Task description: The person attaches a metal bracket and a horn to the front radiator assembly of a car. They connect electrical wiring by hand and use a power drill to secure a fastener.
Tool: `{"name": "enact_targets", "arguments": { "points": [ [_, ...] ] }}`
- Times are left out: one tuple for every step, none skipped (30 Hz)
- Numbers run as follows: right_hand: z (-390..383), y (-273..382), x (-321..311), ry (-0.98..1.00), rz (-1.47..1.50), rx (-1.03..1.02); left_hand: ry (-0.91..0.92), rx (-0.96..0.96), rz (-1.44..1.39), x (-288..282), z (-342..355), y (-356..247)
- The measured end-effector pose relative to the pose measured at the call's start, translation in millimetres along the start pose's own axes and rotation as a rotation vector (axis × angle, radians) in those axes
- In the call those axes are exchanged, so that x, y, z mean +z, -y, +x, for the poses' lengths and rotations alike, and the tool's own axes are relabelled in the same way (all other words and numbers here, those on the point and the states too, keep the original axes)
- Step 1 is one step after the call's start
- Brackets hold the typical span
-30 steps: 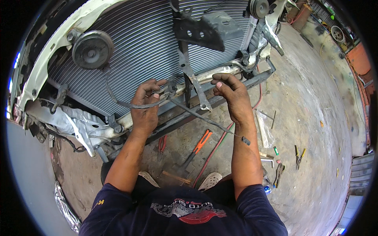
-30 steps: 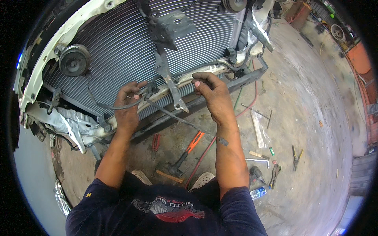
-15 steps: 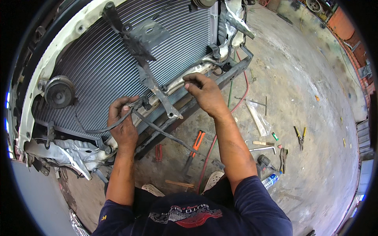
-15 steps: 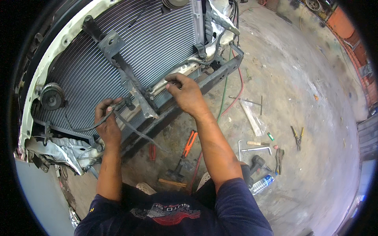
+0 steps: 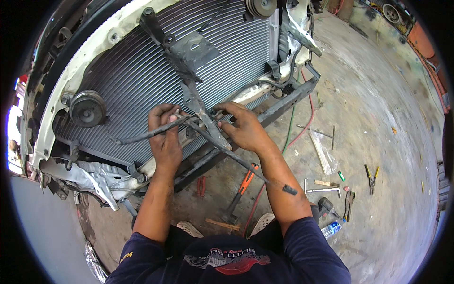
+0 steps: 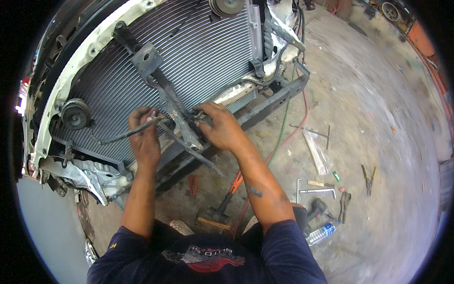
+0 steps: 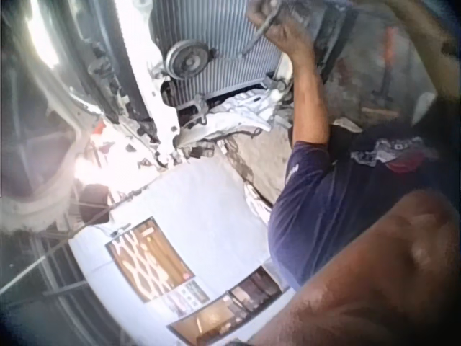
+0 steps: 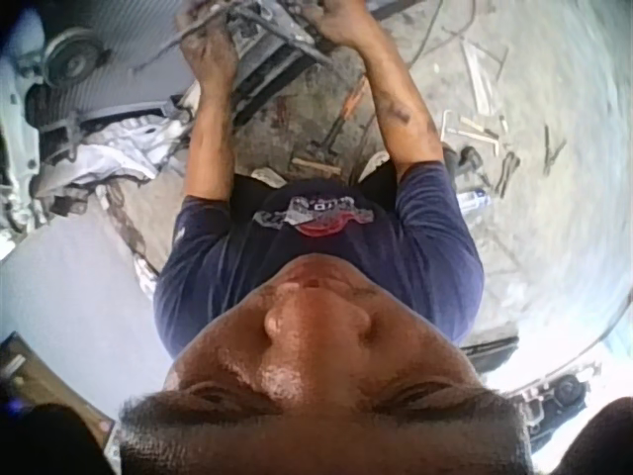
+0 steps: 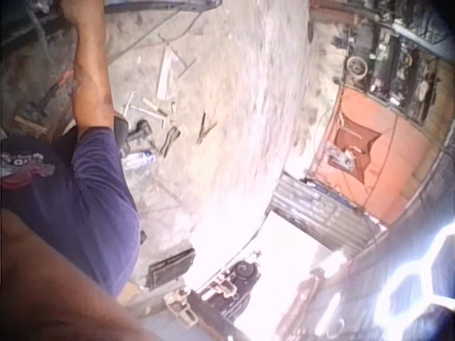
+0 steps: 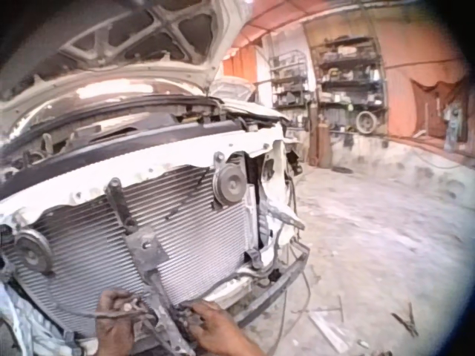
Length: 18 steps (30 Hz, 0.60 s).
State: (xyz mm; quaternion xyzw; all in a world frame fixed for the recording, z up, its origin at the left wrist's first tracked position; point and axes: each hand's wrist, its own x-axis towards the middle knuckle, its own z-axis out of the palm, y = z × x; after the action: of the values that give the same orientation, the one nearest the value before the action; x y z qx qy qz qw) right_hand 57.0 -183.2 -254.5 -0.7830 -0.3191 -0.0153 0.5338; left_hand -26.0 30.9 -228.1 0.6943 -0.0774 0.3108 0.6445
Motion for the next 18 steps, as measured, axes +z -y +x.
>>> {"name": "enact_targets", "arguments": {
  "points": [
    [0,0,-1,-0.014,0.000,-0.017,0.004,-0.018,-0.009,3,3,0],
    [1,-1,-1,-0.028,0.000,-0.034,-0.002,-0.074,-0.083,9,6,-5],
    [1,0,-1,-0.042,0.001,-0.051,0.034,-0.111,-0.101,7,8,-5],
    [0,1,-2,-0.043,0.011,-0.052,0.069,-0.147,-0.119,5,9,-5],
    [0,4,-3,-0.043,0.021,-0.052,0.104,-0.183,-0.137,3,9,-5],
    [0,5,-3,-0.044,0.032,-0.054,0.073,-0.224,-0.183,3,7,-1],
    [1,6,-3,-0.031,0.049,-0.035,0.074,-0.247,-0.210,1,7,1],
    [1,6,-3,-0.017,0.066,-0.016,0.074,-0.270,-0.236,-1,6,3],
    [2,6,-2,-0.004,0.084,0.002,0.073,-0.292,-0.261,-3,6,4],
    [1,5,-3,-0.009,0.080,0.014,0.058,-0.273,-0.223,9,7,-11],
    [0,3,-4,-0.014,0.077,0.025,0.064,-0.270,-0.243,12,8,-10],
    [-1,1,-5,-0.020,0.074,0.037,0.070,-0.268,-0.263,14,8,-7],
    [-1,3,-5,-0.017,0.065,0.027,0.075,-0.260,-0.278,13,10,-5],
    [-1,5,-5,-0.015,0.057,0.017,0.090,-0.267,-0.288,9,11,-3],
    [0,7,-5,-0.013,0.048,0.006,0.098,-0.257,-0.293,4,11,-3],
    [-1,7,-5,-0.018,0.061,0.016,0.109,-0.251,-0.301,2,10,-4],
    [-1,8,-5,-0.022,0.074,0.025,0.119,-0.245,-0.310,0,10,-4],
    [-1,8,-5,-0.027,0.088,0.034,0.111,-0.214,-0.306,1,12,-4]
  ]
}}
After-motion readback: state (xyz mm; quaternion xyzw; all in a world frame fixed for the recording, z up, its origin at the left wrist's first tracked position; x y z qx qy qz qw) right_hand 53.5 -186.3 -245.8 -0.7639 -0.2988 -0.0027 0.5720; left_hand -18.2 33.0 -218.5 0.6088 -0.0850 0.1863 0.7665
